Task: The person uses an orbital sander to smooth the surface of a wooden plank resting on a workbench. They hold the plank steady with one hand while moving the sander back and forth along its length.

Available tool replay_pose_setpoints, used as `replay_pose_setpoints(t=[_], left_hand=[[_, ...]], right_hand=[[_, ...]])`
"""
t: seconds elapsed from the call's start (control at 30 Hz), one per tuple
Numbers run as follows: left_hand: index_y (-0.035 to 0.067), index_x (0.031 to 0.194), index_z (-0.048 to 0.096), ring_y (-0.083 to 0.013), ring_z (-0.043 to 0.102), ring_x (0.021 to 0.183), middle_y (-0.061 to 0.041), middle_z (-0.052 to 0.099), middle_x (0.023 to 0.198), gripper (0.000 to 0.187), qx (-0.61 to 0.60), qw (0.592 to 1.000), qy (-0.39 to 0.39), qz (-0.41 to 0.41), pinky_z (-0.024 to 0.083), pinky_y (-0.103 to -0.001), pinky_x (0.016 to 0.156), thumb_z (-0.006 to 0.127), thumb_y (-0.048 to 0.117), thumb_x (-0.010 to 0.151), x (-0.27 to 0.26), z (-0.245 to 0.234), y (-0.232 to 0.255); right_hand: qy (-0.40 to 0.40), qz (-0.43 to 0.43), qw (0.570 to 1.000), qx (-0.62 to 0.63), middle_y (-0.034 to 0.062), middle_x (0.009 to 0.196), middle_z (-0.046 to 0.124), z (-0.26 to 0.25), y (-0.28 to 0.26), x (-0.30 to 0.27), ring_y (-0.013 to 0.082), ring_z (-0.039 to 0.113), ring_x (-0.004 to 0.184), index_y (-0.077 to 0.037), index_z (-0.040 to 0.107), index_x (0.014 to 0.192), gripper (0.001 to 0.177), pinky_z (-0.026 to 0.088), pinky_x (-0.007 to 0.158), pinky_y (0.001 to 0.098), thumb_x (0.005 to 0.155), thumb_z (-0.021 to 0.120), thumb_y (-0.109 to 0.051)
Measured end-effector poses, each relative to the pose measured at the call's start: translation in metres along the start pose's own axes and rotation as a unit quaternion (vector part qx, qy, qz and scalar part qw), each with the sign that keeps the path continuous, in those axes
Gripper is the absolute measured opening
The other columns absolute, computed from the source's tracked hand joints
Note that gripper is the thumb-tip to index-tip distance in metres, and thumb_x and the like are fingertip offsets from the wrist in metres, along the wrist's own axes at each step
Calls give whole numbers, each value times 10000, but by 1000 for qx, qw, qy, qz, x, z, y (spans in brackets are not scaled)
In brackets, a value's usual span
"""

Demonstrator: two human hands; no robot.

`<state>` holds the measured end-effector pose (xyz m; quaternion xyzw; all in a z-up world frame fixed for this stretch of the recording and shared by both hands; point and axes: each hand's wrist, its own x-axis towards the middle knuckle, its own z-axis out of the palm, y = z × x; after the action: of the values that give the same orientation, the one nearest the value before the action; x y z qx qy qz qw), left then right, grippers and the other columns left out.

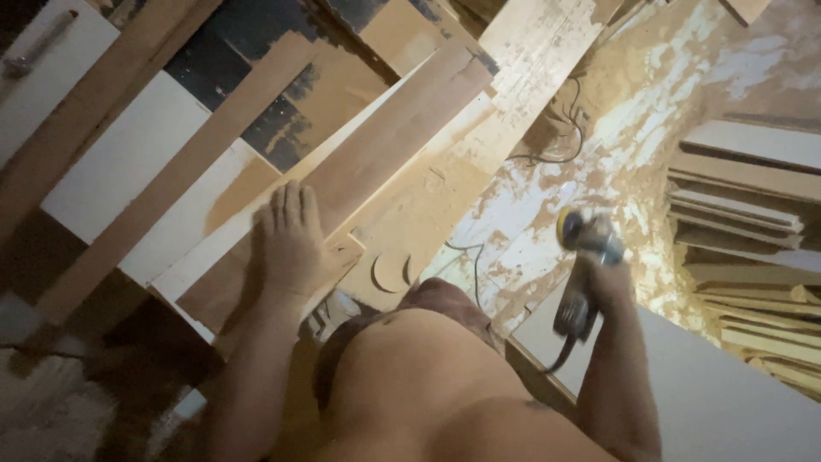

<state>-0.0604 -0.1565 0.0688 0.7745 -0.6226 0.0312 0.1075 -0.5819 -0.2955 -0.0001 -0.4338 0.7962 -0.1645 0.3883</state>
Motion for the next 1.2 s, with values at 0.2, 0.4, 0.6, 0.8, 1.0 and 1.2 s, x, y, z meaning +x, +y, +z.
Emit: replay_pose_setpoints(t=[0.2, 0.4, 0.6, 0.8, 1.0, 1.2], left_hand=[[0, 1456, 541, -461, 628, 1092, -239, 547, 1254, 1051, -11, 999, 25, -35, 528, -606, 912, 914, 523, 624, -16, 38, 6], [-71, 1399, 511, -442, 700, 968, -231, 594, 1110, 858, -16, 993, -94, -73, 580, -540, 813, 834, 308, 700, 12, -19, 23], [36, 1040, 559, -340, 751, 693, -121, 619, 850, 638, 69, 993, -91, -41, 613, -423, 594, 914, 404, 658, 3, -9, 22], [27, 1077, 559, -355, 787, 783, -172, 693, 885, 822, 57, 988, -117, -86, 654, -430, 676, 932, 527, 542, 5, -15, 20], [49, 1023, 478, -416, 662, 831, -163, 646, 933, 717, -190, 927, -185, -266, 513, -543, 655, 921, 481, 662, 4, -25, -8], [76, 1184, 541, -336, 714, 969, -179, 742, 1159, 692, -317, 858, 41, -403, 551, -493, 809, 974, 300, 693, -16, -72, -44]], right_hand=[[-31, 149, 986, -65, 394, 1250, 623, 10, 84, -27, 591, 611, 1207, 81, 510, 1389, 884, 480, 979, 722, 847, 860, -523], [-22, 137, 990, -8, 294, 987, 666, 7, 118, -14, 451, 683, 890, 81, 651, 1131, 553, 523, 757, 612, 865, 856, -358], [-70, 144, 987, -5, 452, 1411, 453, -2, 4, -61, 614, 487, 1345, 174, 285, 1532, 1005, 404, 1091, 705, 912, 777, -446], [-79, 55, 995, 15, 249, 912, 653, -8, 68, 3, 405, 654, 837, 45, 659, 1044, 376, 530, 762, 580, 960, 779, -301], [-96, 37, 994, -42, 157, 1006, 625, 0, 59, 8, 300, 590, 871, -60, 625, 1094, 348, 484, 706, 454, 895, 720, -328], [-101, 66, 992, -31, 237, 1061, 643, 1, 55, 11, 390, 637, 888, 27, 612, 1211, 424, 525, 697, 510, 920, 705, -266]])
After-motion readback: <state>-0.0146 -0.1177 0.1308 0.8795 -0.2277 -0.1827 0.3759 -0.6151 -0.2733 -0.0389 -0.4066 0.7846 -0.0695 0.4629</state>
